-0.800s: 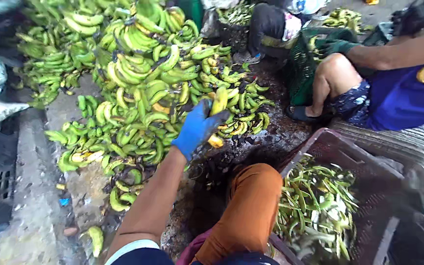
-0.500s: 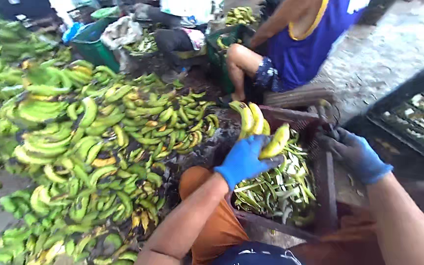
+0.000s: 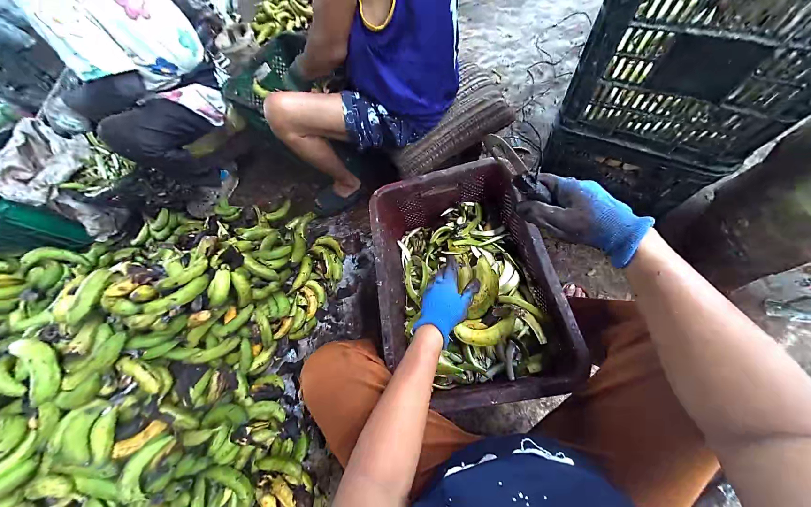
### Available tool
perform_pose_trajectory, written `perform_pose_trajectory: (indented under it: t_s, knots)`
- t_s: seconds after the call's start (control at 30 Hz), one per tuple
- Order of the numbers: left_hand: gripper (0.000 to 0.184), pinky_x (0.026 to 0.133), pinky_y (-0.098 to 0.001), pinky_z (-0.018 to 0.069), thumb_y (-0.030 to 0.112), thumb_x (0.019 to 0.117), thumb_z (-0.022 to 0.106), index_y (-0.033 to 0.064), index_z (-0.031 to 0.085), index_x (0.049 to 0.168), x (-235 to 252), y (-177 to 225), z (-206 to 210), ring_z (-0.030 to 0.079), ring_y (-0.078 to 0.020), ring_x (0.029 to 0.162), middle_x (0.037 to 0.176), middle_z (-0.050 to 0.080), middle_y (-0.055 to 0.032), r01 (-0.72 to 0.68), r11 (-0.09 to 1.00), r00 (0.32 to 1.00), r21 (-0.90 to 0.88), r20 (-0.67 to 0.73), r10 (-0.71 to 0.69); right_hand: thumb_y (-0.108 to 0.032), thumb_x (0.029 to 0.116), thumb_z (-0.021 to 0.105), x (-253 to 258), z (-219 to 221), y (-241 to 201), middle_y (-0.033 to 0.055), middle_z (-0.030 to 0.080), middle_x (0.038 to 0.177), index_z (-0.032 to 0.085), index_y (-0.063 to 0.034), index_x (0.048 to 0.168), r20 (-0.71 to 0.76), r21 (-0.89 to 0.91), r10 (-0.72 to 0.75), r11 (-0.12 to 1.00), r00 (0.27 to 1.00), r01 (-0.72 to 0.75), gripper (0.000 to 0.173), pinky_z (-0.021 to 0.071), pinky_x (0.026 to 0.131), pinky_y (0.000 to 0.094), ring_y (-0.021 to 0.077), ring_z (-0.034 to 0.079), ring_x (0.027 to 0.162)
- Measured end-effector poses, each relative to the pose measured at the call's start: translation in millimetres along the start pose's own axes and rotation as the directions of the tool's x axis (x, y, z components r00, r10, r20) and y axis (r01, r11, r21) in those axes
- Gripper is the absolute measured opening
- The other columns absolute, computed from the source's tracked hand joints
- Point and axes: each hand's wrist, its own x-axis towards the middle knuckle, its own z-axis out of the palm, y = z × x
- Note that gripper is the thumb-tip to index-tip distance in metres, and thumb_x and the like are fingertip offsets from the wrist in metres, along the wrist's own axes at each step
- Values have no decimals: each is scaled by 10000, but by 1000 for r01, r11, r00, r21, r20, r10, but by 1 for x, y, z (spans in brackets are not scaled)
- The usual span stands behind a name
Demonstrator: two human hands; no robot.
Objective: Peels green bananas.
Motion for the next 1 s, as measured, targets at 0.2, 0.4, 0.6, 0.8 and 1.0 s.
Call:
perform_pose_trajectory:
  t_s: [0.2, 0.4, 0.6, 0.8, 1.0]
  knots:
    - [796, 1128, -560, 404, 513, 1012, 555, 145, 218, 1632, 19, -23, 41, 529, -361, 1348, 1470, 529, -216, 141, 971, 987, -191, 101, -124, -470, 1024, 575, 1, 14, -6, 99, 635, 796, 623, -115, 1206, 96, 94, 42, 994, 995, -51, 403, 501, 607, 482, 236, 603, 641]
    - [594, 1113, -507, 431, 310, 1036, 589, 68, 394, 1541, 11, -21, 29, 570, -313, 1299, 1387, 593, -212, 2, 864, 997, -503, -67, -41, -457, 1023, 583, 2, 24, -6, 102, 645, 824, 628, -117, 1216, 141, 110, 49, 992, 989, -65, 394, 503, 642, 487, 239, 615, 686]
    - [506, 922, -407, 560, 371, 1036, 580, 94, 501, 1451, 5, -19, 22, 677, -206, 1029, 1196, 684, -124, -27, 520, 989, -854, -96, -108, -466, 1010, 595, -1, 25, -5, 82, 639, 817, 640, -129, 1188, 117, 169, 37, 984, 992, -57, 383, 500, 642, 484, 217, 606, 683]
    - [371, 625, -264, 556, 499, 1063, 393, 247, 611, 1225, -7, -2, -13, 567, -67, 612, 758, 596, 56, -209, 53, 978, -976, -208, 36, -437, 1004, 612, -9, 32, -11, 18, 669, 867, 651, -142, 1153, 152, 442, 23, 892, 988, -88, 333, 542, 735, 361, 106, 633, 762]
    - [538, 664, -351, 584, 637, 1018, 337, 236, 637, 1213, -37, 18, -59, 612, -132, 638, 757, 622, 7, -155, -100, 893, -983, -183, 410, -349, 1068, 441, -3, 45, -21, 105, 665, 1247, 472, -163, 1467, 35, 917, -148, 397, 988, 27, 441, 597, 889, 474, 258, 682, 1076]
